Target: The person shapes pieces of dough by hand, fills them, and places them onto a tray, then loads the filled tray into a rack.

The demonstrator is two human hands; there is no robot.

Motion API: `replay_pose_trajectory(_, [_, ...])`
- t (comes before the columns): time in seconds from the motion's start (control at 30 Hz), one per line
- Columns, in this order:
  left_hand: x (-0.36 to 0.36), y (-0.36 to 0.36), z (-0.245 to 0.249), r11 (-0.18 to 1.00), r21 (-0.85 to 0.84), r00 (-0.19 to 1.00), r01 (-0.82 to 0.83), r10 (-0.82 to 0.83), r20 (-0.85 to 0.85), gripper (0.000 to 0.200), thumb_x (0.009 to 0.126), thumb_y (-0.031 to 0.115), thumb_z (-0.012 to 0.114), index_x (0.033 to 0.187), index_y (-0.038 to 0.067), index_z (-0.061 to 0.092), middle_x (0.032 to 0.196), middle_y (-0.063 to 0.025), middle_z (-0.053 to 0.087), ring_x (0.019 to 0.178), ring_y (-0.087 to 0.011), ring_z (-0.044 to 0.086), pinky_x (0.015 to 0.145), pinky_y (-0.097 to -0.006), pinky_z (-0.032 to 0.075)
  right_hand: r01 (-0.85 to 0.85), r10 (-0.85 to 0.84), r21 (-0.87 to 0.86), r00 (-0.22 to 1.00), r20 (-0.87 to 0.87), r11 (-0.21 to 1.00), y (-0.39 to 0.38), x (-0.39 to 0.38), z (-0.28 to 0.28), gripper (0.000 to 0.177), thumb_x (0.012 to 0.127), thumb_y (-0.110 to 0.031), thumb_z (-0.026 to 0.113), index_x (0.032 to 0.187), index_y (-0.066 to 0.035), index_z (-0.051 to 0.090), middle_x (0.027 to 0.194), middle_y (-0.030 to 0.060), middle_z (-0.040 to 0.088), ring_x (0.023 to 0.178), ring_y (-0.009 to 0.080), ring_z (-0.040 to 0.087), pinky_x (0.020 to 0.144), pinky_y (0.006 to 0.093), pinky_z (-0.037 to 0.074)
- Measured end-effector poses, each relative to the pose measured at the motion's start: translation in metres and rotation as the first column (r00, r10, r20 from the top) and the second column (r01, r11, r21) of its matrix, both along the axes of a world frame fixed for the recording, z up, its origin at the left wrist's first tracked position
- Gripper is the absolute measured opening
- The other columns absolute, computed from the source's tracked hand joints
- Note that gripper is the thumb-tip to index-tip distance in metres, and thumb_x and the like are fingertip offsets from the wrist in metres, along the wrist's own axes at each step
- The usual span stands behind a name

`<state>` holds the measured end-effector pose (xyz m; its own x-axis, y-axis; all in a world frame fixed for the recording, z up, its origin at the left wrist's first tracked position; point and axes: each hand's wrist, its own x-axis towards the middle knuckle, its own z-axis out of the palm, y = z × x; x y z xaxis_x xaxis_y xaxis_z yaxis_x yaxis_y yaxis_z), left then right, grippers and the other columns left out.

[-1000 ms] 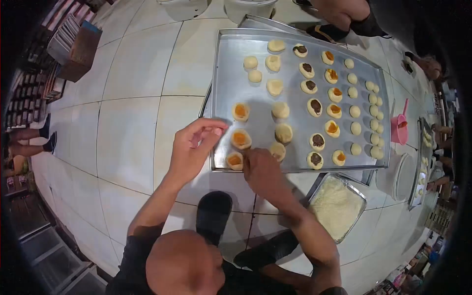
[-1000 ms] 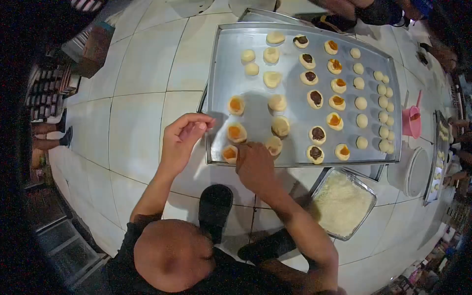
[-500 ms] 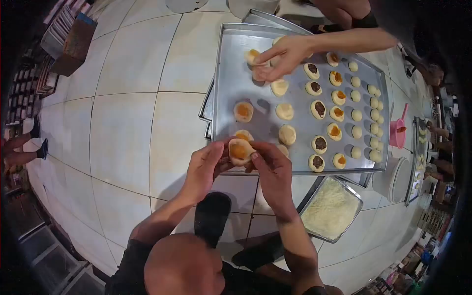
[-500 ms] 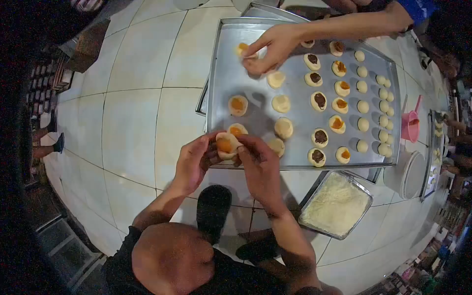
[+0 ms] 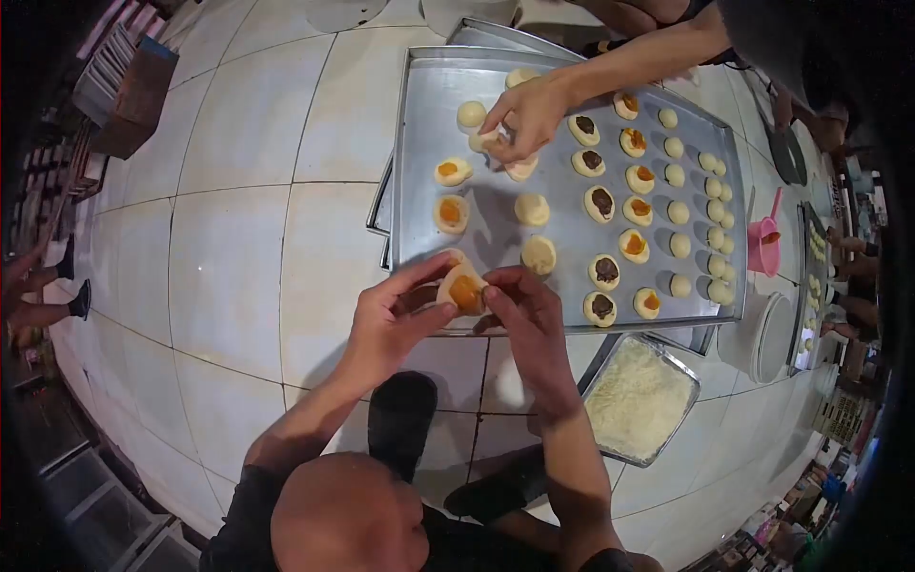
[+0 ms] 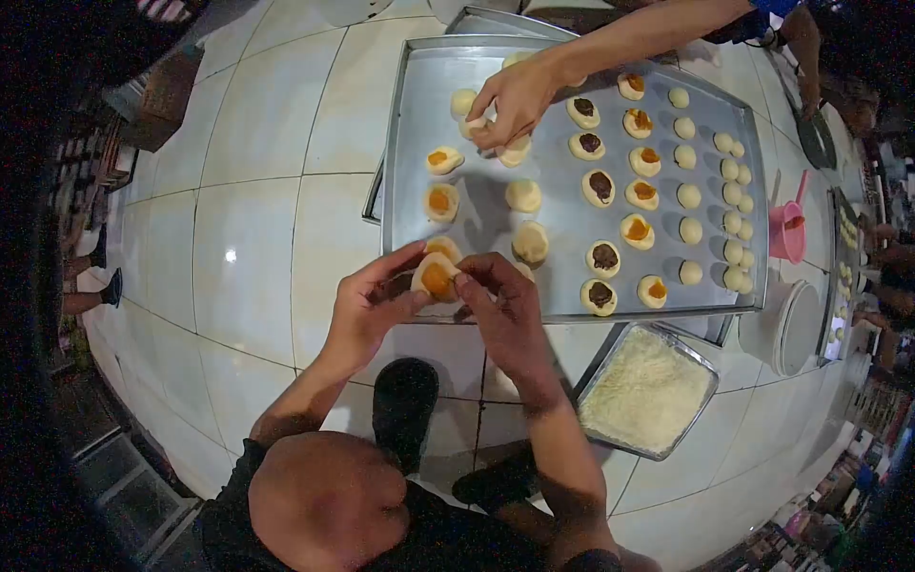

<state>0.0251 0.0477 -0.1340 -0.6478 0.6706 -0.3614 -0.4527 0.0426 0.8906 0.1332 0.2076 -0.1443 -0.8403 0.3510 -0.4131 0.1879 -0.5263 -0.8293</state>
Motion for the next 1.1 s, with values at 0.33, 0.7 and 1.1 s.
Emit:
replay_pose_trajectory(0.33, [-0.003, 0.001, -0.005, 0.996, -0.076, 0.996, -0.039, 0.045, 0.079, 0.03, 0.096, -0.005, 0.062, 0.126, -0.003, 0.066, 0.111, -0.0127, 0.072, 0.094, -0.0159, 0.067, 0.086, -0.0246, 0.055, 0.074, -0.079, -0.072, 0.995, -0.069, 0.995, 0.001, -0.001, -0.009, 0.025, 0.099, -0.007, 0.064, 0.122, 0.003, 0.066, 0.105, 0.0118, 0.071, 0.087, 0.0165, 0.066, 0.078, 0.0296, 0.058])
replay_pose_trajectory(0.7, [0.012, 0.013, -0.006, 0.948, 0.13, 0.955, -0.292, 0.295, -0.011, 0.03, 0.097, -0.002, 0.064, 0.127, -0.003, 0.066, 0.117, -0.0161, 0.071, 0.099, -0.0178, 0.068, 0.093, -0.0252, 0.055, 0.296, -0.238, 0.401, 0.953, -0.188, 0.867, -0.014, 0.001, -0.007, 0.035, 0.095, -0.002, 0.066, 0.129, 0.002, 0.065, 0.117, 0.0147, 0.069, 0.095, 0.021, 0.068, 0.085, 0.0319, 0.057])
replay_pose_trajectory(1.1, [0.015, 0.016, 0.017, 0.955, 0.255, 0.988, -0.153, 0.144, 0.053, 0.049, 0.092, -0.006, 0.068, 0.139, -0.003, 0.057, 0.13, -0.0193, 0.067, 0.113, -0.0249, 0.065, 0.099, -0.0317, 0.054, 0.377, 0.041, 0.917, 0.922, -0.385, 0.127, -0.034, 0.006, 0.0, 0.044, 0.081, 0.006, 0.074, 0.125, 0.0, 0.069, 0.119, 0.0137, 0.067, 0.094, 0.022, 0.067, 0.077, 0.0338, 0.057])
